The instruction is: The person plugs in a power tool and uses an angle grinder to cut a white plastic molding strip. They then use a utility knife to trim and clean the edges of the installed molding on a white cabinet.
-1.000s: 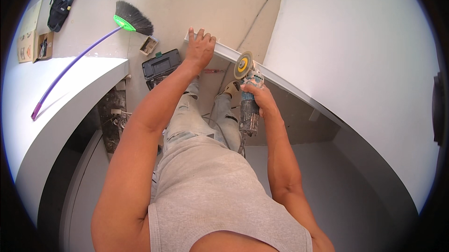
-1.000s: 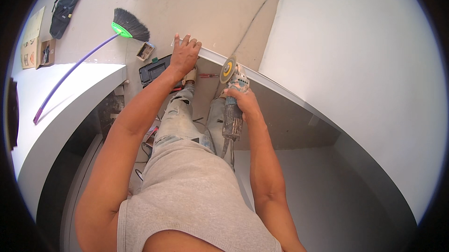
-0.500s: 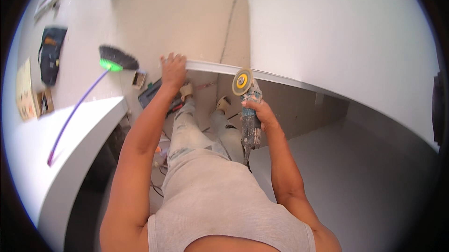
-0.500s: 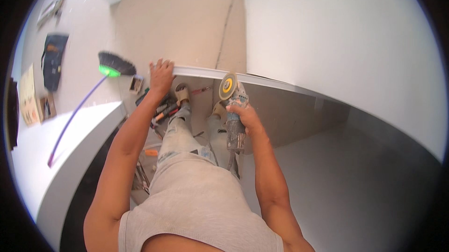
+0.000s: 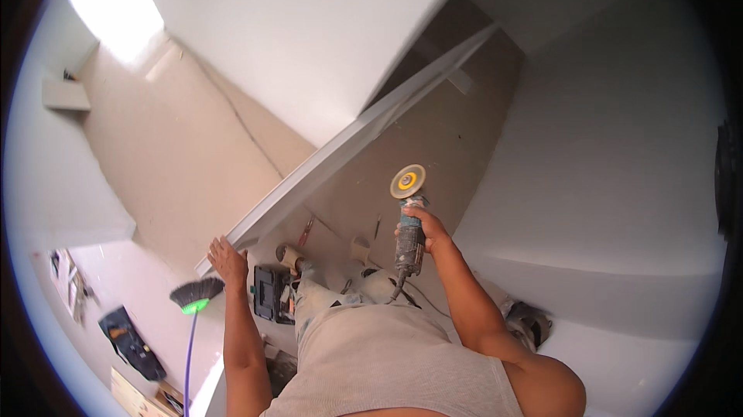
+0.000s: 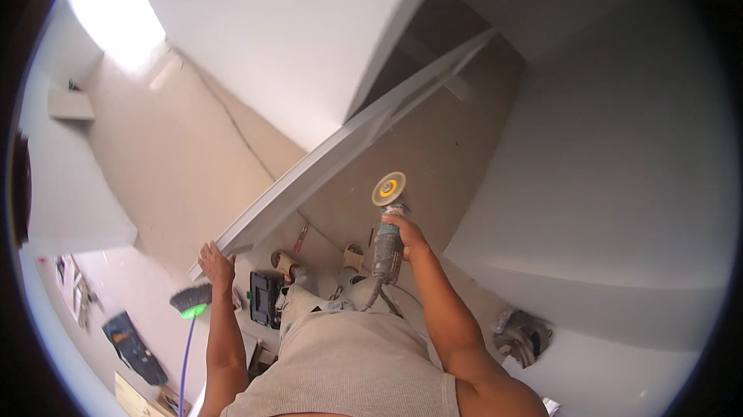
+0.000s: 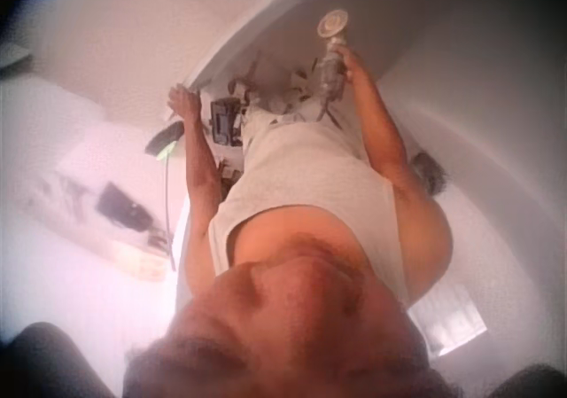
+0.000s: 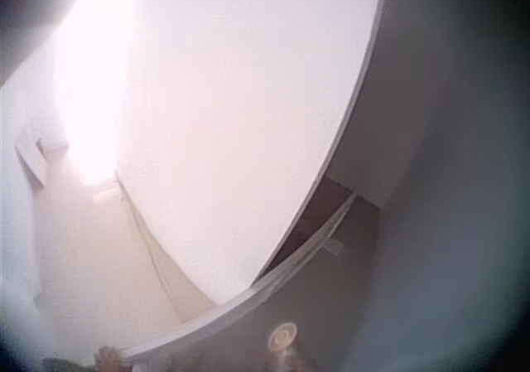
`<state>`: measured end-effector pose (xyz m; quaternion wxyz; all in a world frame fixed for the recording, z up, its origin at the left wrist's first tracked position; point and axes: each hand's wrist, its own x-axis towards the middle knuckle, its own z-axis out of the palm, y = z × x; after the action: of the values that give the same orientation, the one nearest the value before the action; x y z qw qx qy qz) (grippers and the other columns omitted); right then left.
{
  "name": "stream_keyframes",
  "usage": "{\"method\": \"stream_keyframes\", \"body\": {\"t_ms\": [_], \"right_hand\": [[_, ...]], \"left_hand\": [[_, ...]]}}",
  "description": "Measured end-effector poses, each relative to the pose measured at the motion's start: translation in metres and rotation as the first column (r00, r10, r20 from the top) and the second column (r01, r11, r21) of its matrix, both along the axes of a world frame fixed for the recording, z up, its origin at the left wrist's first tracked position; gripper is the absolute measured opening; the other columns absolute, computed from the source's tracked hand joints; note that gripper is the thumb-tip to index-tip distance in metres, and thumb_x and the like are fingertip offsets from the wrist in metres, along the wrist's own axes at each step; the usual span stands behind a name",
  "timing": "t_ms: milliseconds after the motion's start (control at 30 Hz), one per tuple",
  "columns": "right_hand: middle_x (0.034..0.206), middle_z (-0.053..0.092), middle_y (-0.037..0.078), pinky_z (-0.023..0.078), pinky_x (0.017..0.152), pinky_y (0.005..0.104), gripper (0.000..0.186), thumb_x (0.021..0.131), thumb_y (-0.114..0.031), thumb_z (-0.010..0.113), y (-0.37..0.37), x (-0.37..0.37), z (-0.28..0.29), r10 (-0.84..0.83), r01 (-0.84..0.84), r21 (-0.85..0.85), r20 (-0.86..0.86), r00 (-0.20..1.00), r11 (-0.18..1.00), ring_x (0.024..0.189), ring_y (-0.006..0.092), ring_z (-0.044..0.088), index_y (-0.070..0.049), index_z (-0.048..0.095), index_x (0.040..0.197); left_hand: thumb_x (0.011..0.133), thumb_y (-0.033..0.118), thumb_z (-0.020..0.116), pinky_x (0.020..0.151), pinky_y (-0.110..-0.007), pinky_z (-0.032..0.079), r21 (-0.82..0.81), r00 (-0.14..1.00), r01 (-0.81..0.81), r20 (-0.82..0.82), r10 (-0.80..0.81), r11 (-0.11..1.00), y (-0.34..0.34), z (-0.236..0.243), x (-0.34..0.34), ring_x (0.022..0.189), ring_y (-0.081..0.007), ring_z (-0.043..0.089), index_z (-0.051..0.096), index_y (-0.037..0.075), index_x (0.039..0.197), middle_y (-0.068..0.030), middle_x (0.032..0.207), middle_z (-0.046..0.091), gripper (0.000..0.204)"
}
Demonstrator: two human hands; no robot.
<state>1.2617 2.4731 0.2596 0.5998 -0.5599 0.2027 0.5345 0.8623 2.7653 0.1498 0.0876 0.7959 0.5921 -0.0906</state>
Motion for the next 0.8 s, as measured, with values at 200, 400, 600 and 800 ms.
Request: {"method": "stream_keyframes", "body": {"t_ms": [200, 400, 600, 800], "right_hand": [[0.084, 0.065, 0.019, 0.059, 0.069, 0.0487, 0.044, 0.078, -0.026, 0.074, -0.087, 0.019, -0.032, -0.401, 0.411, 0.231, -0.090, 0.911, 0.882, 0.072, 0.0345, 0.068, 0.000, 0.053, 0.106], [0.083, 0.065, 0.017, 0.058, 0.069, 0.0458, 0.042, 0.080, -0.032, 0.070, -0.163, 0.046, -0.018, -0.508, 0.480, 0.419, -0.051, 0.860, 0.770, 0.072, 0.0317, 0.067, 0.002, 0.056, 0.101], [0.083, 0.065, 0.017, 0.058, 0.065, 0.0463, 0.038, 0.087, -0.032, 0.068, -0.202, 0.073, -0.021, -0.684, 0.528, 0.574, 0.077, 0.726, 0.626, 0.072, 0.0311, 0.068, -0.002, 0.053, 0.104], [0.086, 0.065, 0.015, 0.057, 0.069, 0.0431, 0.040, 0.087, -0.034, 0.067, -0.207, 0.143, -0.006, -0.666, 0.432, 0.578, 0.281, 0.691, 0.692, 0.075, 0.0285, 0.067, 0.000, 0.058, 0.105]], "left_hand": [[0.079, 0.032, 0.081, 0.119, -0.053, 0.023, 0.000, 0.998, 0.032, 0.054, -0.032, 0.999, -0.032, -0.012, 0.033, 0.143, -0.0386, 0.036, 0.043, 0.000, 0.145, -0.0234, 0.150, 0.044, 0.082], [0.079, 0.041, 0.080, 0.119, -0.053, 0.024, -0.018, 0.993, 0.112, 0.052, -0.110, 0.994, -0.064, -0.015, 0.075, 0.144, -0.0382, 0.036, 0.043, 0.001, 0.147, -0.0235, 0.152, 0.042, 0.087], [0.079, 0.039, 0.080, 0.118, -0.052, 0.026, -0.035, 0.975, 0.205, 0.093, -0.201, 0.978, -0.084, -0.030, 0.123, 0.143, -0.0389, 0.037, 0.046, 0.000, 0.145, -0.0245, 0.151, 0.043, 0.083], [0.080, 0.038, 0.079, 0.117, -0.052, 0.028, -0.091, 0.940, 0.340, 0.077, -0.333, 0.936, -0.088, -0.036, 0.183, 0.140, -0.0386, 0.041, 0.048, -0.002, 0.142, -0.0259, 0.149, 0.045, 0.080]]}}
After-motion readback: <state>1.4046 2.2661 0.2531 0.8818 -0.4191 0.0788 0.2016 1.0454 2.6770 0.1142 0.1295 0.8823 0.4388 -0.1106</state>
